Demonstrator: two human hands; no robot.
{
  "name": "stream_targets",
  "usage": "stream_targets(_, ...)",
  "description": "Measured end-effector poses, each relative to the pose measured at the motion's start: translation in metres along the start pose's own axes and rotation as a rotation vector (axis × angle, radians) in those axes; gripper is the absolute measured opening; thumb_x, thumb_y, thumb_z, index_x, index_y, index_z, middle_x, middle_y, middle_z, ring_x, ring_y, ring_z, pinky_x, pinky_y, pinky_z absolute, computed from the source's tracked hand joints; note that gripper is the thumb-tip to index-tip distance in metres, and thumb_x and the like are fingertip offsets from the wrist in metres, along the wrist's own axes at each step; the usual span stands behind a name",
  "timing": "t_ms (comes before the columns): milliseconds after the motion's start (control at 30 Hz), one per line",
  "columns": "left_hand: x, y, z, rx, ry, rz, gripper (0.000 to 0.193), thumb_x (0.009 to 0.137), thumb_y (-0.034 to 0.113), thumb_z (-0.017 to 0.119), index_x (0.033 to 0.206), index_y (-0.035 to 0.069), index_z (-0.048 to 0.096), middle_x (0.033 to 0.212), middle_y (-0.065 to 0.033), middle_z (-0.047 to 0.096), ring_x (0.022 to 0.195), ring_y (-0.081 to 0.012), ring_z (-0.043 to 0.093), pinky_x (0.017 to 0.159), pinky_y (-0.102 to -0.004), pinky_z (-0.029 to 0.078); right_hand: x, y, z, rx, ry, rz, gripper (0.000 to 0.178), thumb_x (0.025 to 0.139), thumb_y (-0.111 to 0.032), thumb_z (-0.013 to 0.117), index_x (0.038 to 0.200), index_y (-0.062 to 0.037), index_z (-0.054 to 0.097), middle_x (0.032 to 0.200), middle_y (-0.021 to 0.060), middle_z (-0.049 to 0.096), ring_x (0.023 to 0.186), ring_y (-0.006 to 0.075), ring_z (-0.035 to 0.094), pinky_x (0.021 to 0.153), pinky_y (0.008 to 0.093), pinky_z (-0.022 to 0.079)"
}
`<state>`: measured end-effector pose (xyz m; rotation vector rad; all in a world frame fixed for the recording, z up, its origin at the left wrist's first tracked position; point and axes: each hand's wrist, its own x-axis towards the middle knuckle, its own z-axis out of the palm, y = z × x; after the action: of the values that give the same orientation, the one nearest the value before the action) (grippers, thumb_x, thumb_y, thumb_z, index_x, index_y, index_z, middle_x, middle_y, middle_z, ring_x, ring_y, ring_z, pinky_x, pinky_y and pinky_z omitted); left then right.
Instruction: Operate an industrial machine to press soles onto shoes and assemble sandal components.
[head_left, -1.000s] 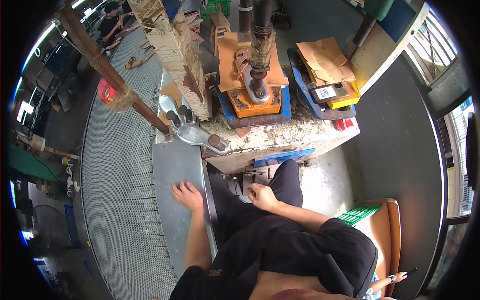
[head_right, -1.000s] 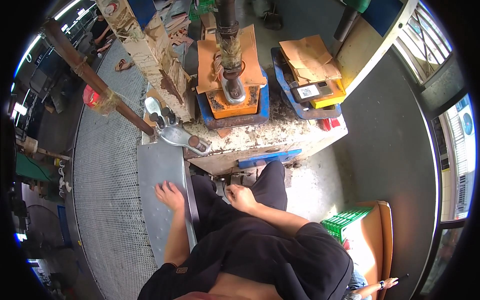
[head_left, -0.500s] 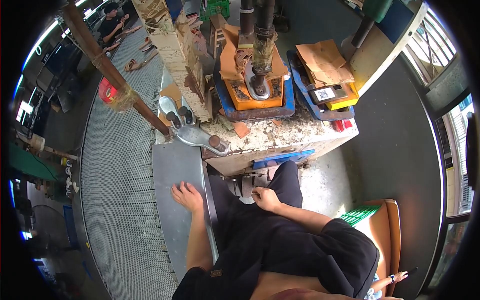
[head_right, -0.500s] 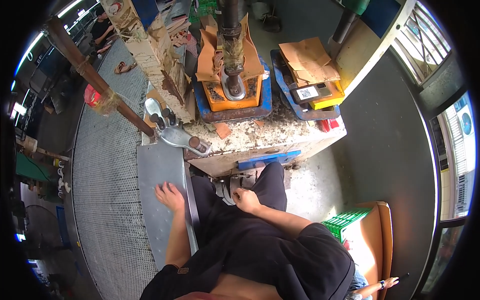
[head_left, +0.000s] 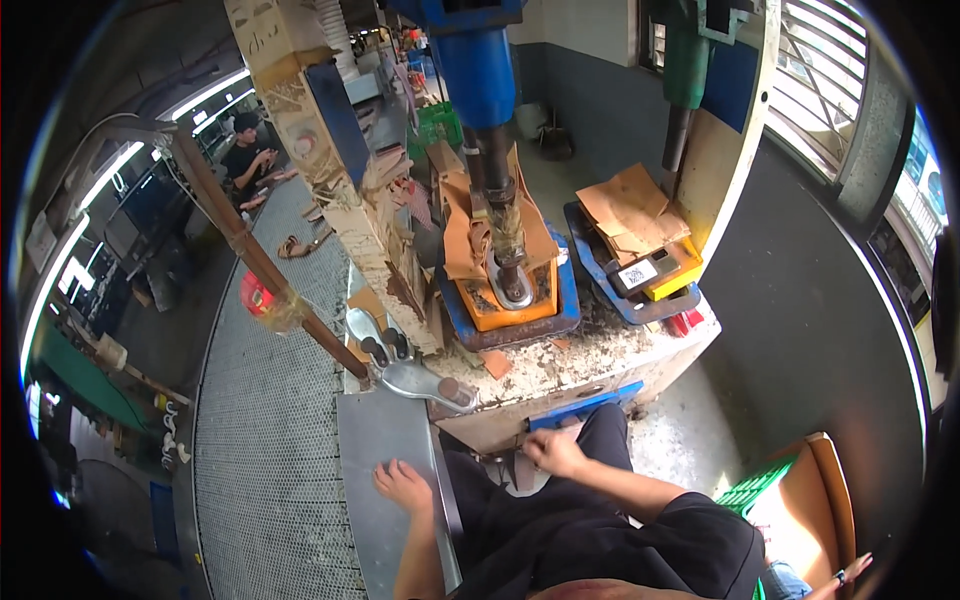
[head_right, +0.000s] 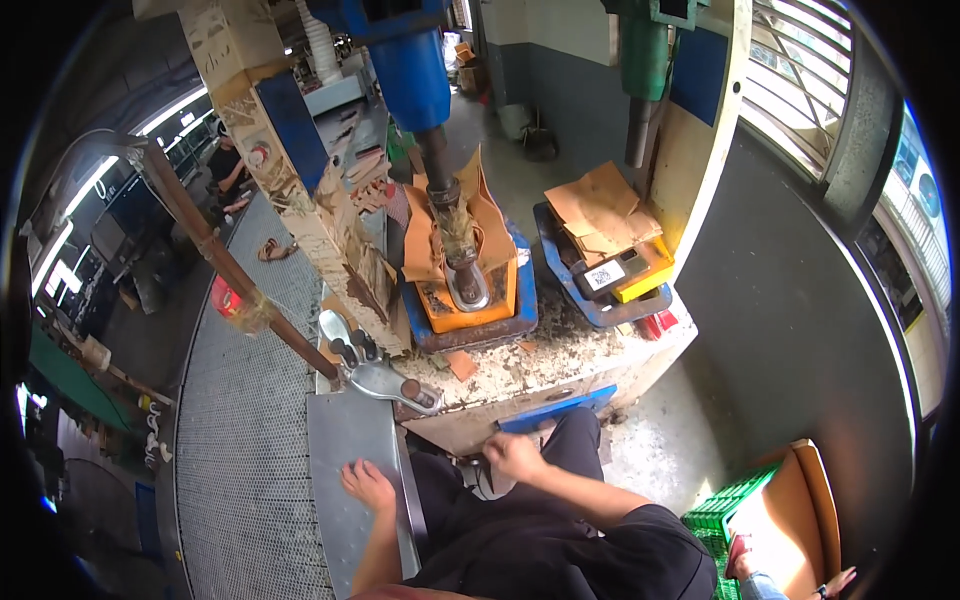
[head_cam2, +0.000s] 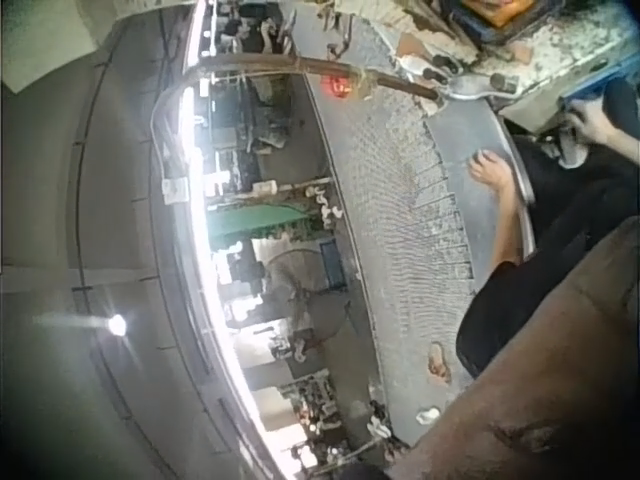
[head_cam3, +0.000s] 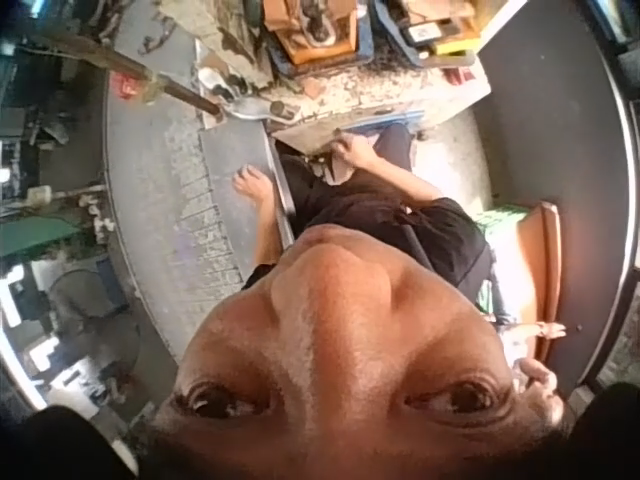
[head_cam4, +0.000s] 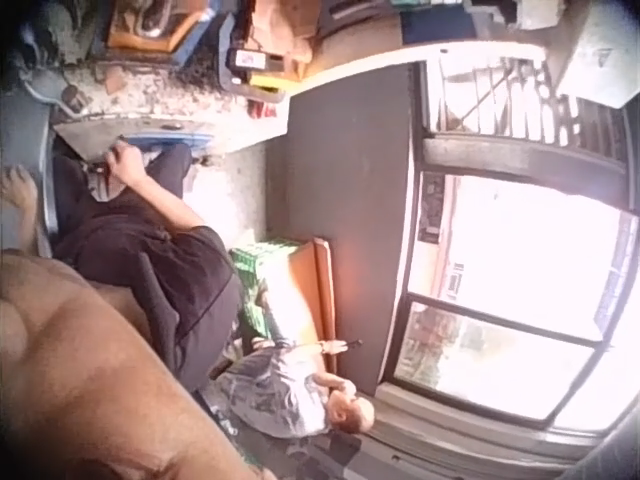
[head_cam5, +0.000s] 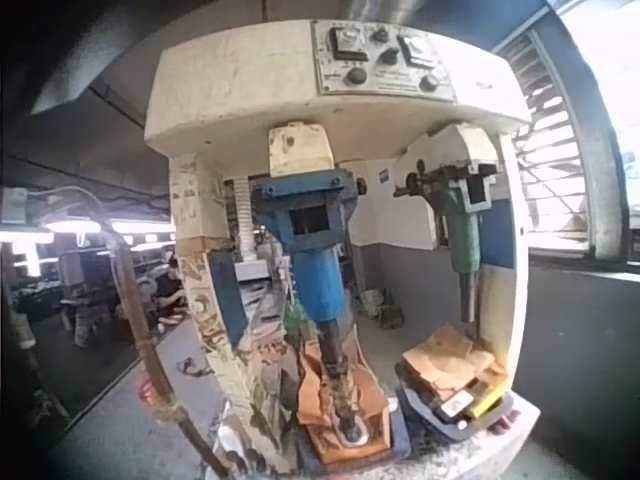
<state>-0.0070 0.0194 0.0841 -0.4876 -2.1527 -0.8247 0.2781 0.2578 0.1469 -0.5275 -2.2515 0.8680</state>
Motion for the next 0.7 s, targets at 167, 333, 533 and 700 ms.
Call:
stream_targets(167,0.110,0.128,-0.097,-0.798,-0.008,0.059,0.039,0.115,0.021,0.049,0.140,-0.006,0.062,0.144,-0.0247,0.060,0.136,-0.0384,0.057,0.116,-0.0471,0.044,0.094,-0.092,-0.202,0.364,0.317,-0.200,0.019,0.104,-0.020,0.070,0.107,-0.0032,0.078,0.088,0.0089,0.075,0.082,0.0177,0.071,0.074,0.0364,0.058)
stream_targets(333,0.298,0.297,-0.227,-1.255,-0.007,0.445,0.053,0.119,0.036,0.038,0.142,-0.007,0.061,0.136,-0.0168,0.069,0.125,-0.0266,0.068,0.109,-0.0405,0.051,0.197,-0.228,-0.388,0.434,0.479,-0.475,0.028,0.110,-0.032,0.067,0.101,-0.0051,0.069,0.084,-0.0005,0.067,0.073,0.0088,0.062,0.067,0.0268,0.051)
stream_targets(533,0.486,0.427,-0.306,-1.427,-0.256,0.315,0.107,0.100,0.078,0.048,0.165,-0.006,0.035,0.163,-0.0304,0.046,0.147,-0.0393,0.049,0.116,-0.0511,0.045,0.284,-0.333,-0.498,0.529,0.534,-0.466,0.065,0.105,-0.051,0.064,0.140,0.0038,0.062,0.113,0.0145,0.070,0.083,0.0224,0.068,0.079,0.0361,0.058)
stream_targets(700,0.508,0.497,-0.344,-1.467,-0.334,0.191,0.113,0.096,0.079,0.053,0.166,-0.006,0.026,0.158,-0.0322,0.049,0.133,-0.0474,0.058,0.112,-0.0597,0.047,0.310,-0.360,-0.474,0.462,0.469,-0.557,0.085,0.101,-0.067,0.062,0.150,0.0021,0.055,0.136,0.0252,0.065,0.117,0.0336,0.066,0.100,0.0500,0.055)
